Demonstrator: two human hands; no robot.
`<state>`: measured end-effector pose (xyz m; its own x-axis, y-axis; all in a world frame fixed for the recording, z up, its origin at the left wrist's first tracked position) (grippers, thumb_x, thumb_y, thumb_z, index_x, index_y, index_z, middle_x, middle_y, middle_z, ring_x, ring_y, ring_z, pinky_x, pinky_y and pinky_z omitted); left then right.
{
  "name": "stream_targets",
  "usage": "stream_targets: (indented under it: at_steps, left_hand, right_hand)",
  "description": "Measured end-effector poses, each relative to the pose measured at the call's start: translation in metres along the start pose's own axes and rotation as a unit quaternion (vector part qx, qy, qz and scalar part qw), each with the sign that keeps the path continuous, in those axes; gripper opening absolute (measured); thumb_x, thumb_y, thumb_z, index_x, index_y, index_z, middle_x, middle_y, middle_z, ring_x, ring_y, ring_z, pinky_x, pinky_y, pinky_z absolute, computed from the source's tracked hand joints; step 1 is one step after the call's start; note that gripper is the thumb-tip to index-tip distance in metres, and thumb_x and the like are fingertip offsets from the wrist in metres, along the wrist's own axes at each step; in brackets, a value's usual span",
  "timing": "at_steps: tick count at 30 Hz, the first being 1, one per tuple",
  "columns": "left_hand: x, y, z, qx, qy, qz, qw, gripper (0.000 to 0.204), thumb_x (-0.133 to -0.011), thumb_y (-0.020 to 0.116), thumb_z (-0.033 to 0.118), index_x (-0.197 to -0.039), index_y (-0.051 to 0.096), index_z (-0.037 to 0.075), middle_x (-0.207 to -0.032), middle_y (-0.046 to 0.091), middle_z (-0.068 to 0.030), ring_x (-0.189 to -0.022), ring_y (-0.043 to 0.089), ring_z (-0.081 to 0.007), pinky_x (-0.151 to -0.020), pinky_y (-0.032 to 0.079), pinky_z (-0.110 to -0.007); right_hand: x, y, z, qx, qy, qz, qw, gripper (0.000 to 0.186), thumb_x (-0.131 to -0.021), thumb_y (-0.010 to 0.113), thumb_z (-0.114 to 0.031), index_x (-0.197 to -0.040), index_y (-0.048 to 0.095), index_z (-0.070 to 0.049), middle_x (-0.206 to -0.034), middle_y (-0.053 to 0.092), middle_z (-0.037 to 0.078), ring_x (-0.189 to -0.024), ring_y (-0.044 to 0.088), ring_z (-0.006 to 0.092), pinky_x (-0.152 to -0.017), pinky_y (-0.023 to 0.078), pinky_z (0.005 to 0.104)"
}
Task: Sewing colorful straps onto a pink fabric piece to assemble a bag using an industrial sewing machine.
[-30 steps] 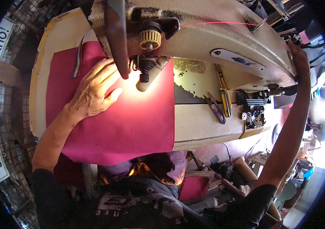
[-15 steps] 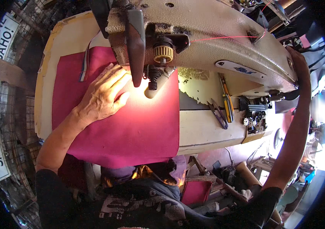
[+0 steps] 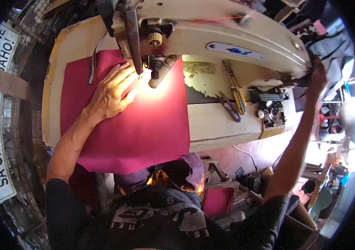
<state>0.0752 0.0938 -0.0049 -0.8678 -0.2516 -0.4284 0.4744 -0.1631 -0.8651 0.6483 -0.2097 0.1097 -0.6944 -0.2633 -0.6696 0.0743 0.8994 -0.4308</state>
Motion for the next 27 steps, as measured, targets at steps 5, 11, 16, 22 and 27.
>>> stream_targets:
  at_steps: [5, 11, 16, 22, 27]
  left_hand:
    - [0.006, 0.002, 0.0, 0.002, -0.011, -0.004, 1.0, 0.045, -0.088, 0.069, 0.014, -0.129, 0.06, -0.001, -0.136, 0.059, -0.0201, -0.132, 0.052, -0.0367, -0.116, 0.038, -0.049]
    - [0.009, 0.006, -0.003, 0.001, 0.012, 0.022, 1.0, 0.042, -0.091, 0.066, 0.019, -0.128, 0.059, 0.0, -0.132, 0.06, -0.0189, -0.131, 0.052, -0.0369, -0.116, 0.037, -0.048]
    - [0.008, 0.003, -0.002, 0.002, 0.015, -0.007, 1.0, 0.043, -0.09, 0.065, 0.015, -0.13, 0.06, -0.002, -0.136, 0.059, -0.0191, -0.132, 0.052, -0.0344, -0.117, 0.037, -0.045]
    - [0.01, 0.005, -0.004, 0.005, 0.008, 0.003, 1.0, 0.045, -0.091, 0.065, 0.017, -0.131, 0.059, -0.002, -0.137, 0.059, -0.0197, -0.131, 0.052, -0.0352, -0.116, 0.038, -0.045]
    - [0.012, 0.005, -0.005, -0.005, 0.002, -0.002, 1.0, 0.046, -0.091, 0.066, 0.019, -0.133, 0.058, 0.0, -0.138, 0.058, -0.0186, -0.134, 0.05, -0.0334, -0.118, 0.036, -0.046]
  right_hand:
    - [0.044, -0.005, -0.055, 0.056, -0.018, 0.016, 0.998, 0.034, -0.105, 0.054, -0.031, -0.13, 0.068, -0.014, -0.121, 0.071, 0.014, -0.11, 0.066, 0.0265, -0.098, 0.049, 0.0366]
    - [0.243, -0.055, -0.162, 0.089, 0.115, -0.125, 0.981, 0.042, -0.104, 0.054, -0.029, -0.133, 0.06, 0.001, -0.125, 0.066, 0.016, -0.108, 0.063, 0.028, -0.097, 0.048, 0.0376]
    - [0.457, -0.012, -0.168, -0.157, 0.181, -0.595, 0.767, 0.077, -0.087, 0.081, -0.021, -0.149, 0.041, 0.001, -0.141, 0.056, 0.022, -0.13, 0.056, 0.0322, -0.104, 0.05, 0.043]
    - [0.51, 0.039, -0.188, -0.408, 0.371, -0.536, 0.64, 0.053, -0.088, 0.079, -0.01, -0.134, 0.056, 0.002, -0.122, 0.068, 0.006, -0.112, 0.062, 0.0175, -0.103, 0.047, 0.0359]
    - [0.534, 0.011, -0.204, -0.336, 0.403, -0.527, 0.668, 0.035, -0.095, 0.074, -0.026, -0.119, 0.068, -0.001, -0.111, 0.071, 0.003, -0.104, 0.061, 0.0134, -0.095, 0.049, 0.0338]
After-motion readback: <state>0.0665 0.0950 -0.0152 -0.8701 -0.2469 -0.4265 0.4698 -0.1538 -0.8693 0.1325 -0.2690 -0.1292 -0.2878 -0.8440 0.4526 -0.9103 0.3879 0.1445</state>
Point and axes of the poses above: each hand's wrist, its own x-axis away from the middle knuckle, its own y-axis out of the palm, z = x × y, the point moved 2 cm from there along -x, towards the middle knuckle
